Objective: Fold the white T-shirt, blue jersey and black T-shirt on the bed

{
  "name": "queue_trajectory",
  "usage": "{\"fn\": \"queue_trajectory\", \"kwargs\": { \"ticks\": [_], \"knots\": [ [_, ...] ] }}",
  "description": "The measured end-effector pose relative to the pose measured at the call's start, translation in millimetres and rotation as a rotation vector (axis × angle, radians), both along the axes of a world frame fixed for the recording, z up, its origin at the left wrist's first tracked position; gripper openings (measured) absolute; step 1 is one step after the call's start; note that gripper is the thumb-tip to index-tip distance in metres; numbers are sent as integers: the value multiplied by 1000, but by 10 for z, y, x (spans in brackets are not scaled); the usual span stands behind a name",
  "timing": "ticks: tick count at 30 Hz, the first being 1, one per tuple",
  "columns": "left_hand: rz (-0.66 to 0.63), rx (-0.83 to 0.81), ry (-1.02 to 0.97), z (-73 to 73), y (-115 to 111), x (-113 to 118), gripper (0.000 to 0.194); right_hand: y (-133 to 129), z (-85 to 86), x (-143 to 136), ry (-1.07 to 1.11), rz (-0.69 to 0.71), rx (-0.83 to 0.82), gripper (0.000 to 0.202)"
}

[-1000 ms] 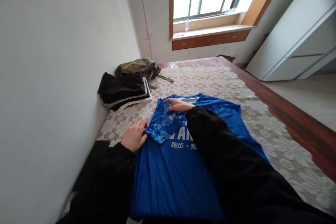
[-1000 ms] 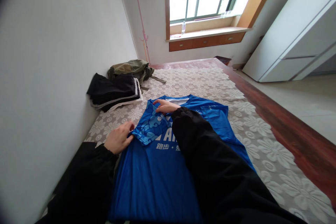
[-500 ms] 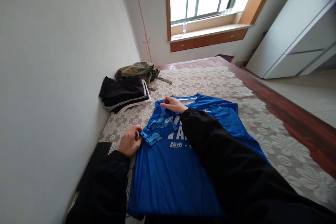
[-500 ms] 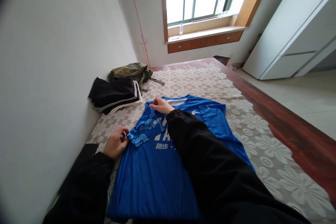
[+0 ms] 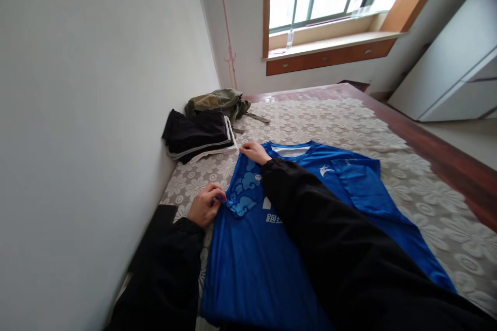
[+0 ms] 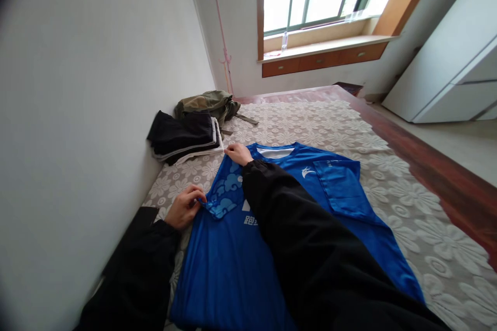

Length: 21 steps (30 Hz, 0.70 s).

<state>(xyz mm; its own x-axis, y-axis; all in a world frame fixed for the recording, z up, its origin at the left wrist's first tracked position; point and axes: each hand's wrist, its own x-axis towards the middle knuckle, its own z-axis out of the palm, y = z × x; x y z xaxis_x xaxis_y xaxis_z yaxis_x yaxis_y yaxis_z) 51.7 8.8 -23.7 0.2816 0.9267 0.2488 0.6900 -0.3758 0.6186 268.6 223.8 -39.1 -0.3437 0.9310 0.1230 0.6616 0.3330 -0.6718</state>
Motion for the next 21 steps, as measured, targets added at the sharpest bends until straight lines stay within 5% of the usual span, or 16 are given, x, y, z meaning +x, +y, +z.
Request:
{"fn": "queue_trajectory", "kwargs": {
  "ticks": [6,13,21],
  "knots": [
    [131,63,-47,31,-14,-17,16,61,-87,126,112,13,50,47],
    [133,-8,69,17,-18,3,15,21,-160,34,15,20,147,16],
    [97,10,117,59,-6,-45,22,-73,-124,32,-111,-8,200,16]
  ]
}}
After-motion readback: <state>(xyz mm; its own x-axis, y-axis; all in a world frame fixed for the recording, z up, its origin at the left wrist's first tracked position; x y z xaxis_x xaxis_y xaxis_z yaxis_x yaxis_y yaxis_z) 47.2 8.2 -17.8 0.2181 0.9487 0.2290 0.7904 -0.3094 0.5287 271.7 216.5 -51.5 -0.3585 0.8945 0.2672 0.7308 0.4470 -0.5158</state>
